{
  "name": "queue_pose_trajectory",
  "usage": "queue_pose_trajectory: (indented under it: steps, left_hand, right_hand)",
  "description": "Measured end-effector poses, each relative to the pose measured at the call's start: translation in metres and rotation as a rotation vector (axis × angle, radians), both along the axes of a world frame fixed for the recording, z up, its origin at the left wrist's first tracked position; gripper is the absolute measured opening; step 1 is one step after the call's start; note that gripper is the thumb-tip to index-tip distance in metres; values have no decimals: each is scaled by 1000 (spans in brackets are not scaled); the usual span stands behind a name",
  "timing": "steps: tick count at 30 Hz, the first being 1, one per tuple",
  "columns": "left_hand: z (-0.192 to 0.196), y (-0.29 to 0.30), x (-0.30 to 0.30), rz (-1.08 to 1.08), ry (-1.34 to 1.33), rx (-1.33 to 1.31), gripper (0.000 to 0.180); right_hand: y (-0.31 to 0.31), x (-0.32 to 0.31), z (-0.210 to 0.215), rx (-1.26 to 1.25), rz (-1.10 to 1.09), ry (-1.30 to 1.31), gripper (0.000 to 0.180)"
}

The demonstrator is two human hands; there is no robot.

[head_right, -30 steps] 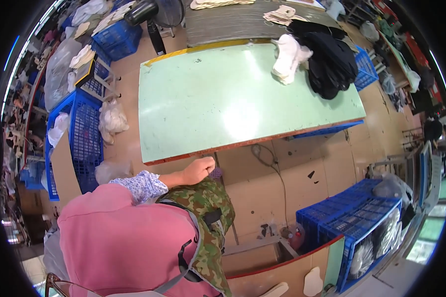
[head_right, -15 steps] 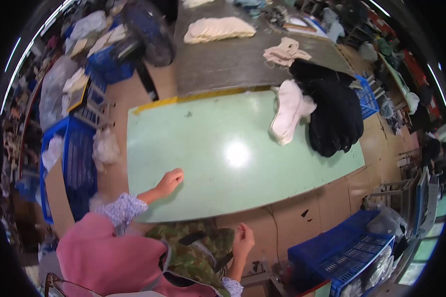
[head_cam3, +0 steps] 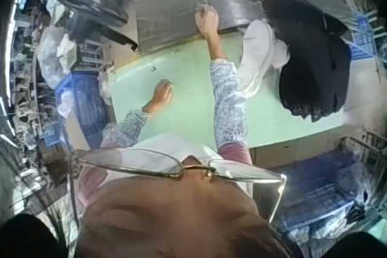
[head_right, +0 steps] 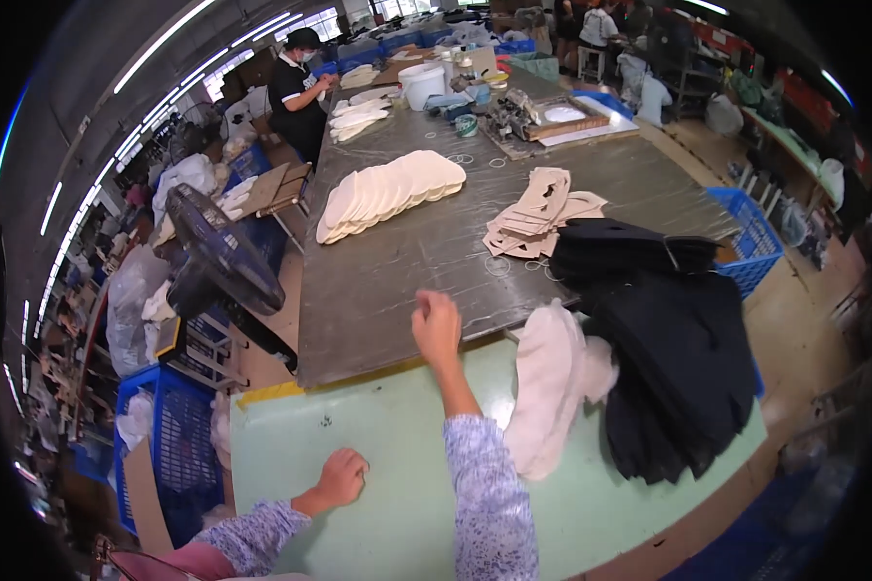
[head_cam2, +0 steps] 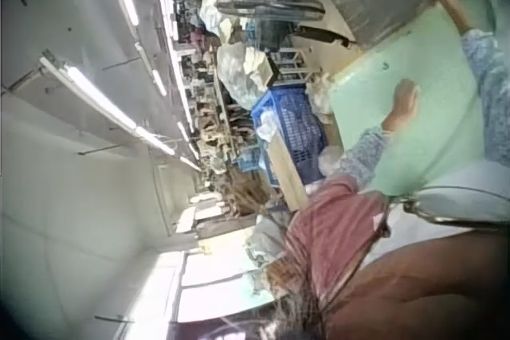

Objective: Organizing, stacking, and cleaning shoe insoles at a manufacturing station.

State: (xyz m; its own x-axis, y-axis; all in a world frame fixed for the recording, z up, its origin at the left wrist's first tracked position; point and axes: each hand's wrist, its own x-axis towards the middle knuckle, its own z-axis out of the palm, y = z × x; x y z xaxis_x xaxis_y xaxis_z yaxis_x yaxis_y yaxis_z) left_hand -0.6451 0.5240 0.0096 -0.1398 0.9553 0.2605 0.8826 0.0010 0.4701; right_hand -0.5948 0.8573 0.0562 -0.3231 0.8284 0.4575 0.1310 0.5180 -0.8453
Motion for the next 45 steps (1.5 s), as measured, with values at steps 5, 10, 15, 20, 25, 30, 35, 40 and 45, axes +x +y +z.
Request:
queue_pose_trajectory:
  steps: [5,10,15,20,25,30,35,40,45]
  left_hand:
    - [-20,12,0,54,72,-32,14]
    - [-16,20,16,186,115,-215,5]
    - [-59,21,29,414,-92,293,22]
    - [-66,-14,18,517,-2,-5,9]
    - [-68,1,6,532,213,-154,27]
    - [48,101,-35,241,4,-73,24]
    - [63,248,-124,106,173,72,44]
    - [34,361,-217,84,335,2,44]
    - [0,442,-252,43,389,97,47]
  right_hand:
    - [172,-76,-34,-129,-208,-300,24]
    - [250,-125,-61,-7,-337,-340,19]
    - [254,-172,-61,147,-359,-612,29]
    - [248,-198,-42,-87,4,-418,40]
    - [276,-225,-64,-718,72,501,40]
    - [283,-204,-47,-1130,488,789,55]
    - [280,-175,-44,-928,633,717,79]
    - [291,-182,-44,-799,716,735,79]
    - [276,-206,-38,-700,594,752,76]
